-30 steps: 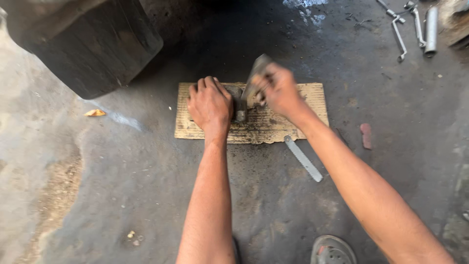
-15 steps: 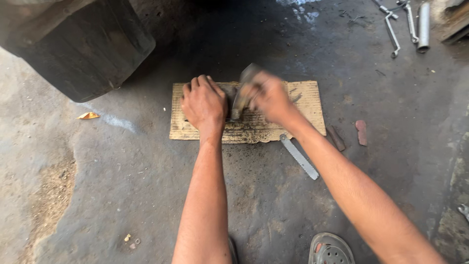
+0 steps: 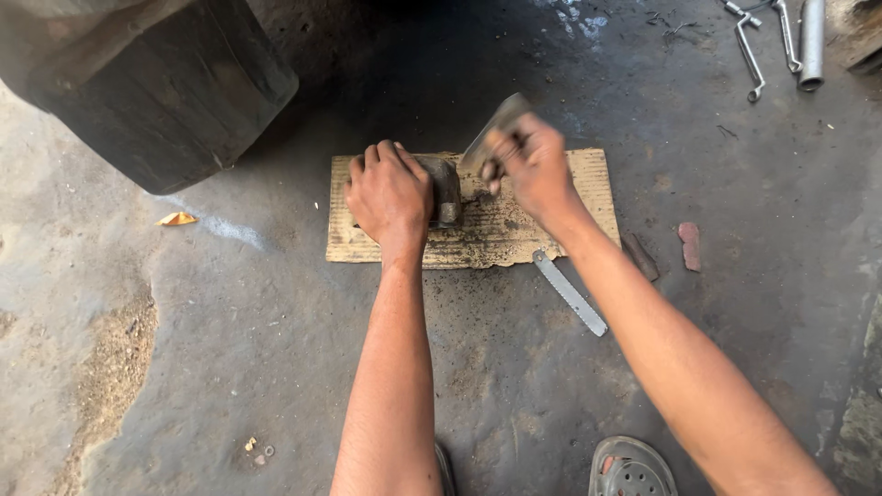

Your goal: The person scrapes and cleans the interior of a metal vehicle component using a flat metal tool and then a brush.

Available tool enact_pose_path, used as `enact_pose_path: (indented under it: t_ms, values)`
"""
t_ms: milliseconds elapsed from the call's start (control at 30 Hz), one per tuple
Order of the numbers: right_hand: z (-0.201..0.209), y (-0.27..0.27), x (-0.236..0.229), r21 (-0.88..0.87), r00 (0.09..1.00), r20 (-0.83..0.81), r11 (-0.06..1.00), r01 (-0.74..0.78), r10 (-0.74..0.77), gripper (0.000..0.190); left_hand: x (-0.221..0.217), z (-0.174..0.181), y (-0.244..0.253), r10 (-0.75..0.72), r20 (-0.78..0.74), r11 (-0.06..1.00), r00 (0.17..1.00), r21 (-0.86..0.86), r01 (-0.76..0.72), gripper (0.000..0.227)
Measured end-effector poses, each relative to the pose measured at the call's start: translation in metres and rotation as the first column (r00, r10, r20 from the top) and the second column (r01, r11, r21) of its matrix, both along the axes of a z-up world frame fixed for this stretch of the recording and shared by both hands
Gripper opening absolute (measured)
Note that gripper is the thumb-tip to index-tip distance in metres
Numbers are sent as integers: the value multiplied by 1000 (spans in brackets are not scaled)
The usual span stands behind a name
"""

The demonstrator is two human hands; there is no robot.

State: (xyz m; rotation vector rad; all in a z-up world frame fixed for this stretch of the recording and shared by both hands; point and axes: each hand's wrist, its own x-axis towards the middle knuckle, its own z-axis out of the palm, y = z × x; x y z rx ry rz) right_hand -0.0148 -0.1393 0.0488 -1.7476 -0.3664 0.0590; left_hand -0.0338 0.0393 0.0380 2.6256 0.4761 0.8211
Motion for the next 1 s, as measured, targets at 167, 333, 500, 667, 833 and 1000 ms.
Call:
enact_pose_path:
  t_ms: [167, 333, 500, 667, 833, 1000]
  values:
    - [-6, -2, -10, -226, 987, 46, 964, -141, 155, 17, -2, 0, 0, 9, 0, 1000, 1000, 5, -9, 29]
    - [-7, 3, -19, -21, 993, -27, 993, -112, 111, 18, 2, 0, -3, -2, 6, 1000, 1000, 10, 2, 30]
    - [-13, 10, -36, -89, 1000, -2, 996, -13, 12, 15, 5, -3, 2, -7, -27, 999, 1000, 31, 8, 31]
    - [-7, 15, -40, -119, 999, 35, 993, 9, -5, 14, 5, -2, -2, 5, 2, 999, 1000, 37, -5, 30]
    - [-4, 20, -44, -285, 994, 42, 953, 105, -97, 15, 10, -4, -3, -2, -3, 1000, 1000, 27, 2, 31]
    - [-14, 28, -37, -106, 991, 40, 986, 128, -125, 12, 15, -5, 0, 2, 5, 999, 1000, 40, -2, 29]
